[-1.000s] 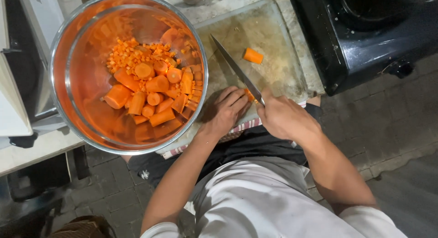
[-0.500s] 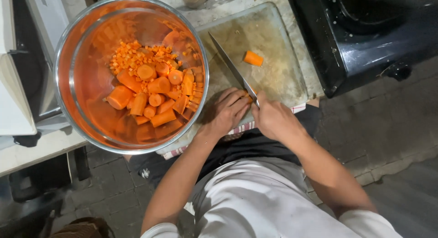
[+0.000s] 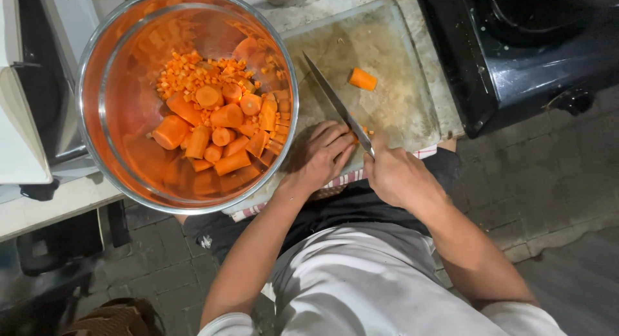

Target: Dicing carrots on a cutting board and transferring them to a metal bowl.

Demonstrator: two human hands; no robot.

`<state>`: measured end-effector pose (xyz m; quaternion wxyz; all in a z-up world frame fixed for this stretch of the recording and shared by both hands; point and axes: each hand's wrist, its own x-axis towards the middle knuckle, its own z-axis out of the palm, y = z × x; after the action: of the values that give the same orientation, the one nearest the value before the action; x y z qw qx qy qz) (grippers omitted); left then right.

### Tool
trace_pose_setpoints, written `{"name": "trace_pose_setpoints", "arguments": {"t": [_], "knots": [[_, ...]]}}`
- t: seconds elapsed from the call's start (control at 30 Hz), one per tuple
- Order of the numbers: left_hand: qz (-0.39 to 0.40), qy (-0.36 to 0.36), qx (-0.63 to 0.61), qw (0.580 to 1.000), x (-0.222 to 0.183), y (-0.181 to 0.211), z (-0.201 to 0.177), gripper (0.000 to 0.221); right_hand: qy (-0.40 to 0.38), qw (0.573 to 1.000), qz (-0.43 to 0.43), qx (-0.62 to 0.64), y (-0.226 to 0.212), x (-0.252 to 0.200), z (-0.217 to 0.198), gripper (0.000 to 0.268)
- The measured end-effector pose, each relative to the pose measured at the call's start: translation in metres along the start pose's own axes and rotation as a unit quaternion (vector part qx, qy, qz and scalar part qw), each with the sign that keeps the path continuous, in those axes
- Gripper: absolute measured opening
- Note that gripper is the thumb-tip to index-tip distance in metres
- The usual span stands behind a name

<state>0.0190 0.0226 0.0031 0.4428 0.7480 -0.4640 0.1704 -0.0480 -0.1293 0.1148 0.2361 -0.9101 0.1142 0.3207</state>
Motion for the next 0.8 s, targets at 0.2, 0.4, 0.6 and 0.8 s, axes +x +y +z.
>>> {"name": "trace_pose_setpoints", "arguments": {"t": [0.2,0.4,0.6,0.8], "knots": [[0.001,-0.019,0.009,1.0,0.0,0.002,-0.004,0.007,0.061,0.997,-0.037,-0.028,0.002,0.011,0.015,0.032],[0.008,0.009,-0.002,1.0,-0.004,0.004,0.002,0.008,-0.007,1.0,-0.017,-0.025,-0.008,0.005,-0.02,0.038],[-0.002,0.049,-0.034,0.998,-0.001,0.007,-0.001,0.009,-0.036,0.999,0.007,-0.017,-0.011,-0.009,-0.029,0.037],[-0.003,0.036,0.024,0.999,-0.005,-0.001,0.006,0.007,-0.017,1.0,0.007,0.013,-0.01,-0.009,-0.007,0.036]]}}
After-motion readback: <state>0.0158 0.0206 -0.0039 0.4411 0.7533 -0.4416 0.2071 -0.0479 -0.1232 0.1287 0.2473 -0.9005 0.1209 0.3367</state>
